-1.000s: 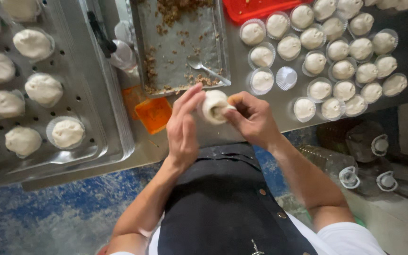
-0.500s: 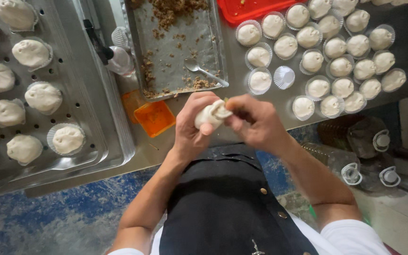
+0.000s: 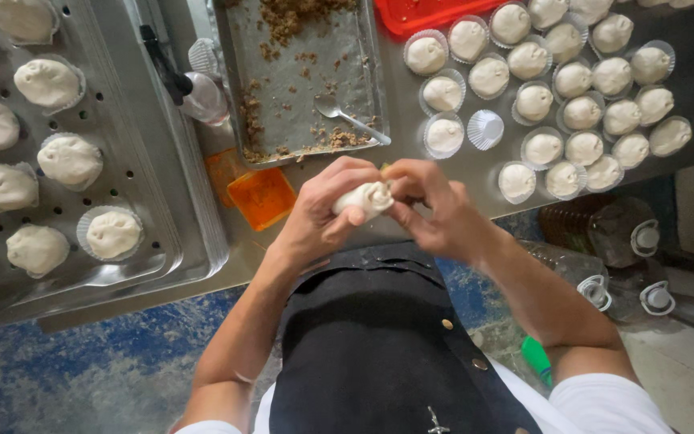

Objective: The person fills pieces of dough with a meat mixture and egg slices and shapes them into buns.

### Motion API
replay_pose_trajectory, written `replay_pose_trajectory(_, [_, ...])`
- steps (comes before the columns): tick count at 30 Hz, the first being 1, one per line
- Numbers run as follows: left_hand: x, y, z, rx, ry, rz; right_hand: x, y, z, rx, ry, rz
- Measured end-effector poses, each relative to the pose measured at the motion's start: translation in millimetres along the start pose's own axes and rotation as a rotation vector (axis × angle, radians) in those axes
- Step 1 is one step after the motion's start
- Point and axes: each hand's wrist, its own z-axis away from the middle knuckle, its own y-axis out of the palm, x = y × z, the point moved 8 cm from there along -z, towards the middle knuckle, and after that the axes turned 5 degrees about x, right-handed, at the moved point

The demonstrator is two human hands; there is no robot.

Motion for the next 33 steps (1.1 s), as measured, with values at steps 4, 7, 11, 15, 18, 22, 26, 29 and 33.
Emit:
replay_pose_trajectory(4, [2.7, 0.5, -5.4, 0.076, -0.005, -0.008, 13.9, 4.2, -4.1, 0.053, -0.095, 0.400])
replay_pose_trajectory(7, [9.6, 1.2, -3.1, 0.134, -0.035, 0.031, 15.8, 6.7, -5.3, 0.042, -0.130, 0.328])
replay_pose_trajectory(11, [45.8, -3.2, 2.1, 0.006, -0.238, 0.222, -19.8, 7.0, -11.9, 0.079, 0.178, 0.099])
replay_pose_trajectory(15, [73.6, 1.8, 9.2, -0.094, -0.367, 0.534, -17.8, 0.0, -18.9, -0.038, 0.148, 0.460])
replay_pose_trajectory(18, [69.8, 6.0, 19.2, -0.053, -0.391, 0.328, -1.8, -1.4, -18.2, -0.111, 0.039, 0.597])
replay_pose_trajectory(22, [59.5, 8.6, 24.0, -0.074, -0.400, 0.285, -2.4, 0.6, -17.6, -0.028, 0.040, 0.525])
replay_pose_trajectory(26, [57.4, 11.1, 24.2, -0.071, -0.413, 0.226, -18.6, 3.6, -16.7, 0.048, 0.057, 0.557])
replay_pose_trajectory(29, [72.8, 21.9, 26.0, -0.105, -0.497, 0.246, -24.3, 1.2, -12.6, 0.027, 0.081, 0.581])
replay_pose_trajectory(33, [96.8, 37.1, 22.4, -0.185, -0.534, 0.299, -8.7, -9.6, 11.9, -0.167, 0.001, 0.596])
